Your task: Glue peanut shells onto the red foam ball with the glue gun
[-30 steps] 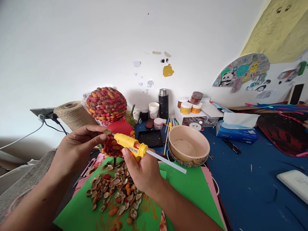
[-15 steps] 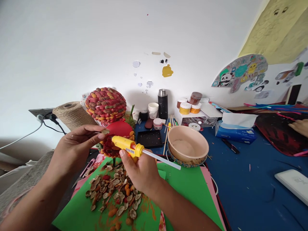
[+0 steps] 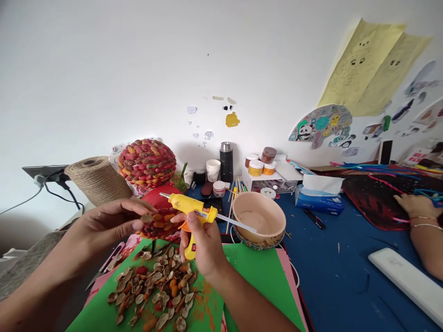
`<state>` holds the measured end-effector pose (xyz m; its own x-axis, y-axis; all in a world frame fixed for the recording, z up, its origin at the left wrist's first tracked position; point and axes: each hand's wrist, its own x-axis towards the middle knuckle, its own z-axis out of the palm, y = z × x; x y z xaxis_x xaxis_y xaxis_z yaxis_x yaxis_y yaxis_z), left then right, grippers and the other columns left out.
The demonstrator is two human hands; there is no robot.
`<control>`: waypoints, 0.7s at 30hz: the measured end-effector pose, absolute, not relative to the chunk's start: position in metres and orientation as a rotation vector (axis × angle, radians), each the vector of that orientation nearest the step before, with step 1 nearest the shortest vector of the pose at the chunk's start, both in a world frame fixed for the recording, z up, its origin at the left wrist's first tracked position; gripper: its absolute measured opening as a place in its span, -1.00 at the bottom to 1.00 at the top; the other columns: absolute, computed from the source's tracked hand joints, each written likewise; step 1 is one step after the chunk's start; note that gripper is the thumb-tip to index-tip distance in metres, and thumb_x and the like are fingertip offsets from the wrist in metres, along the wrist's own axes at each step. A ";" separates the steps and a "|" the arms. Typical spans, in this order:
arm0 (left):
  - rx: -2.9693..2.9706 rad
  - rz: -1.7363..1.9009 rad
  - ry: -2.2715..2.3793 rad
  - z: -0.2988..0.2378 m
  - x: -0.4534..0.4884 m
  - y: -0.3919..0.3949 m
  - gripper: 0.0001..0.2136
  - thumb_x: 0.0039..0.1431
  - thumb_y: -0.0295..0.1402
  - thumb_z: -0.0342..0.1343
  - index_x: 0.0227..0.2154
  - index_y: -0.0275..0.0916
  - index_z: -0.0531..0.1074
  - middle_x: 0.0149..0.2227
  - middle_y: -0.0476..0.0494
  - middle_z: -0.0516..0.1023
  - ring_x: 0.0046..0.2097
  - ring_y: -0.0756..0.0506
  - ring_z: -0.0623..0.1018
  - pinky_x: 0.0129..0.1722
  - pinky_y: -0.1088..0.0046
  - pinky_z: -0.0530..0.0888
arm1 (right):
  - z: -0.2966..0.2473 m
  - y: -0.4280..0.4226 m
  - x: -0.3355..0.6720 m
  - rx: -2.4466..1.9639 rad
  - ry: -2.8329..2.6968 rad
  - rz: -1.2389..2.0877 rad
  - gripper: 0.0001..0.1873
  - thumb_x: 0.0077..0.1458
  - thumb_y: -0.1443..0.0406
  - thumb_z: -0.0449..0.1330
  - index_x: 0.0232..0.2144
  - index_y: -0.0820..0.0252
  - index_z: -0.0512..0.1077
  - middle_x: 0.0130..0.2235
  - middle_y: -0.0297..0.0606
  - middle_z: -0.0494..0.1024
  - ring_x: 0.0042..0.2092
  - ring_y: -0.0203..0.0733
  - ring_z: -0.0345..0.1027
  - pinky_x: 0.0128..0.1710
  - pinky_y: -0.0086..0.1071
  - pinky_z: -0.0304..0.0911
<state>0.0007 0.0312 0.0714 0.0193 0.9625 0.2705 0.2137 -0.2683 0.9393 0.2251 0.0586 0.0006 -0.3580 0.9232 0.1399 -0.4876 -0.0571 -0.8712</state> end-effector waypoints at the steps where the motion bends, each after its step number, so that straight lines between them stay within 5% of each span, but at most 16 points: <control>1: 1.638 1.226 1.207 0.073 0.004 0.028 -0.78 0.21 -0.03 0.57 -0.22 -0.01 0.83 -0.13 -0.24 0.87 -0.12 -0.31 0.84 -0.12 0.23 0.81 | 0.001 0.059 0.225 -0.579 -1.081 1.643 -0.10 0.18 -0.48 0.37 -0.19 0.28 0.69 -0.57 -0.50 0.35 -0.68 -0.36 0.25 -0.67 -0.50 0.14; 6: 1.773 0.995 1.124 0.074 0.018 0.014 -0.83 0.35 -0.06 0.48 -0.14 0.05 0.84 0.20 -0.25 0.81 0.29 -0.48 0.74 0.30 -0.12 0.68 | 0.002 0.057 0.224 -0.603 -1.064 1.639 -0.04 0.16 -0.52 0.33 -0.11 0.29 0.69 -0.56 -0.48 0.37 -0.67 -0.34 0.26 -0.68 -0.49 0.16; 21: 1.895 0.887 1.148 0.064 0.023 0.008 -0.88 0.39 -0.08 0.43 -0.13 0.13 0.82 0.31 -0.17 0.75 0.34 -0.44 0.71 0.33 -0.09 0.65 | 0.002 0.056 0.223 -0.631 -1.063 1.593 -0.05 0.22 -0.50 0.29 -0.11 0.30 0.72 -0.58 -0.45 0.37 -0.65 -0.32 0.26 -0.67 -0.49 0.13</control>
